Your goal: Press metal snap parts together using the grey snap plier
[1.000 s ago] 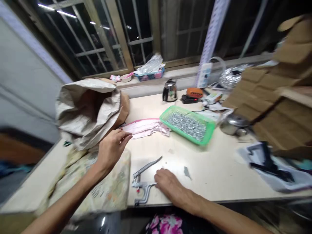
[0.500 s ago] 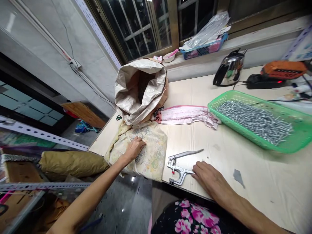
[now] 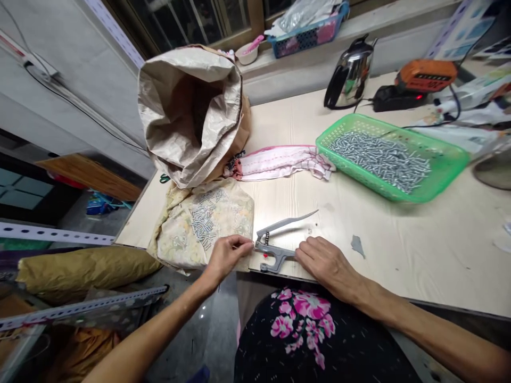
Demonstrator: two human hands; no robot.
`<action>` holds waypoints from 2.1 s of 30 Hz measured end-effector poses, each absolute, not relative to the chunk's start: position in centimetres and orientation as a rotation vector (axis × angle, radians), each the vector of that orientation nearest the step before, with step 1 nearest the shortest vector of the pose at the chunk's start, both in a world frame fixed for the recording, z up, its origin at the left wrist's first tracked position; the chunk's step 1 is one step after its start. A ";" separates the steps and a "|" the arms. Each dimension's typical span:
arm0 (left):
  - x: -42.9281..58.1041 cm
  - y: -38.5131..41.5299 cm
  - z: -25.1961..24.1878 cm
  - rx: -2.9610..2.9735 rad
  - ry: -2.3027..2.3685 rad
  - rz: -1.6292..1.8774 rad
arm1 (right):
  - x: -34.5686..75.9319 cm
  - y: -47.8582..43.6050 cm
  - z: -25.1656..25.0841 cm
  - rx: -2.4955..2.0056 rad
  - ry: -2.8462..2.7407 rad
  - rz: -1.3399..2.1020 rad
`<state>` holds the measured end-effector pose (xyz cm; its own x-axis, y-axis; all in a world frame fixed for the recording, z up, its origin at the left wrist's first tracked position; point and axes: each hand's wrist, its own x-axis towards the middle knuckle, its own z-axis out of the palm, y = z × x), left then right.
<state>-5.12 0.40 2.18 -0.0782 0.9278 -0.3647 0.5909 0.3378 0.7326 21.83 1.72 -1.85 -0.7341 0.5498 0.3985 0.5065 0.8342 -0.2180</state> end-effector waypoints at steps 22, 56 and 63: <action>-1.5 -0.8 0.7 1.436 1.888 0.288 | 21.9 2.8 -2.4 -0.835 -2.548 0.095; -1.8 0.9 0.9 1.382 1.786 0.031 | 21.9 2.7 -4.5 -0.841 -2.480 0.092; -1.9 0.8 0.5 1.413 1.808 0.013 | 22.9 3.8 -3.6 -0.884 -2.601 0.273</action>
<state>-1.87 0.76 0.55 -0.0318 0.8106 -0.5847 0.8024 0.3695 0.4686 22.85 3.85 -3.58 -0.7307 0.6186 0.2889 0.5452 0.7834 -0.2984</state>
